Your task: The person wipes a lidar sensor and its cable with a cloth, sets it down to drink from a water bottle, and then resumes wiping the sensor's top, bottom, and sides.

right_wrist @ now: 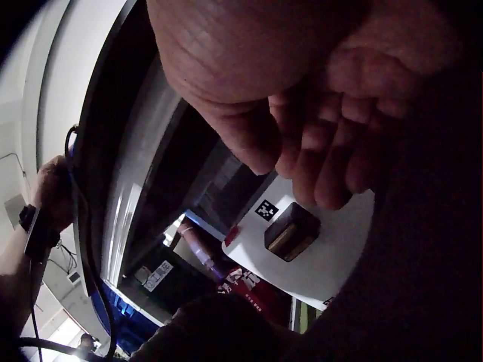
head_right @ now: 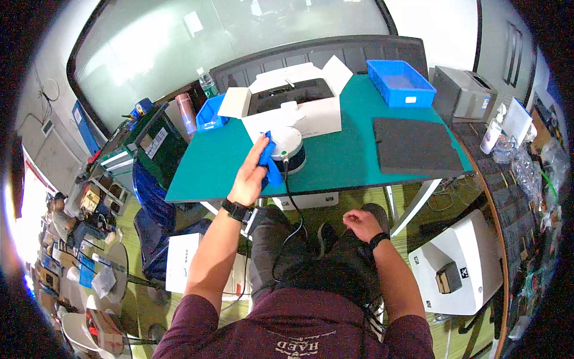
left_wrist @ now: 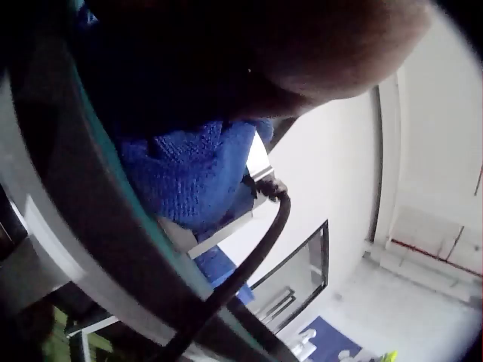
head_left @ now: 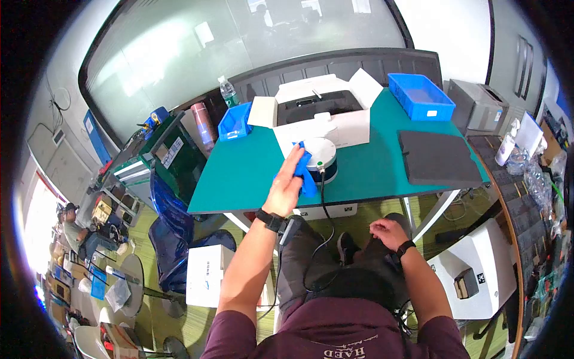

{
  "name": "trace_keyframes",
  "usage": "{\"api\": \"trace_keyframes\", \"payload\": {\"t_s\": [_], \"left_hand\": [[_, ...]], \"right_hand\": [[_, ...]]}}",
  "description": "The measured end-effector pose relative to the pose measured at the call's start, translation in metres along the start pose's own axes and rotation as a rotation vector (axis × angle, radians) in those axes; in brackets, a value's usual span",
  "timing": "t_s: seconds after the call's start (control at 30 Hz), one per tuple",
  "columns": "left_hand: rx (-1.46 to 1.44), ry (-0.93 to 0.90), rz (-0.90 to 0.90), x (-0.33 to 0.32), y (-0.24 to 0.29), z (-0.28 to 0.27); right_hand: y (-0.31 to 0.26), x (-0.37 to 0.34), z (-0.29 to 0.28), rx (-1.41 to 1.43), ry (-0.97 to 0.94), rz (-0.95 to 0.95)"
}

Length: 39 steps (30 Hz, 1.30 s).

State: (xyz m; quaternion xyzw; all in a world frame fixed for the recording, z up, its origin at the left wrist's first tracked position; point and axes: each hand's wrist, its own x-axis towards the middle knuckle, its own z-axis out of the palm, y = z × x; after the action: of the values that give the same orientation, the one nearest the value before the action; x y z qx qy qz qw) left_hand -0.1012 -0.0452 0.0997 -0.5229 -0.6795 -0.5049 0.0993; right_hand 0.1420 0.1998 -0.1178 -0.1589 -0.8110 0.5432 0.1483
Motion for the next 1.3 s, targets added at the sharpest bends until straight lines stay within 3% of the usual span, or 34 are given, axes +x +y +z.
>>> {"api": "trace_keyframes", "payload": {"t_s": [0.17,0.3,0.37,0.4,0.43,0.5,0.63,0.77,0.83,1.03,1.3], "left_hand": [[-0.122,0.057,-0.086,0.021,0.000,-0.003],[-0.008,0.053,0.083,0.050,0.031,0.004],[-0.006,-0.049,-0.003,0.065,0.047,0.008],[0.047,-0.094,0.056,0.073,0.050,0.012],[0.028,-0.256,-0.047,0.079,0.056,0.011],[0.388,-0.481,0.251,0.088,0.031,0.019],[0.455,-0.525,0.312,0.099,0.008,0.026],[0.464,-0.579,0.208,0.106,0.015,0.025],[0.629,-0.547,-0.042,0.104,0.042,0.027],[0.689,-0.521,-0.328,0.106,0.051,0.025],[0.725,-0.476,-0.376,0.100,0.048,0.021]], "right_hand": [[-0.007,0.002,0.000,0.057,-0.008,0.111],[0.004,0.004,0.001,0.058,-0.017,0.085],[0.000,0.003,-0.001,0.030,-0.020,0.091],[-0.002,0.002,-0.002,0.003,-0.019,0.089],[0.000,0.001,-0.001,0.000,-0.019,0.092],[0.004,0.000,-0.001,0.086,0.001,0.078],[-0.002,-0.003,-0.003,0.060,-0.021,0.094],[-0.010,-0.004,-0.006,0.021,-0.015,0.043],[-0.008,-0.005,-0.005,0.034,-0.004,0.067],[0.006,0.000,-0.002,0.065,-0.013,0.078],[-0.001,-0.001,0.000,0.125,0.024,0.098]]}}
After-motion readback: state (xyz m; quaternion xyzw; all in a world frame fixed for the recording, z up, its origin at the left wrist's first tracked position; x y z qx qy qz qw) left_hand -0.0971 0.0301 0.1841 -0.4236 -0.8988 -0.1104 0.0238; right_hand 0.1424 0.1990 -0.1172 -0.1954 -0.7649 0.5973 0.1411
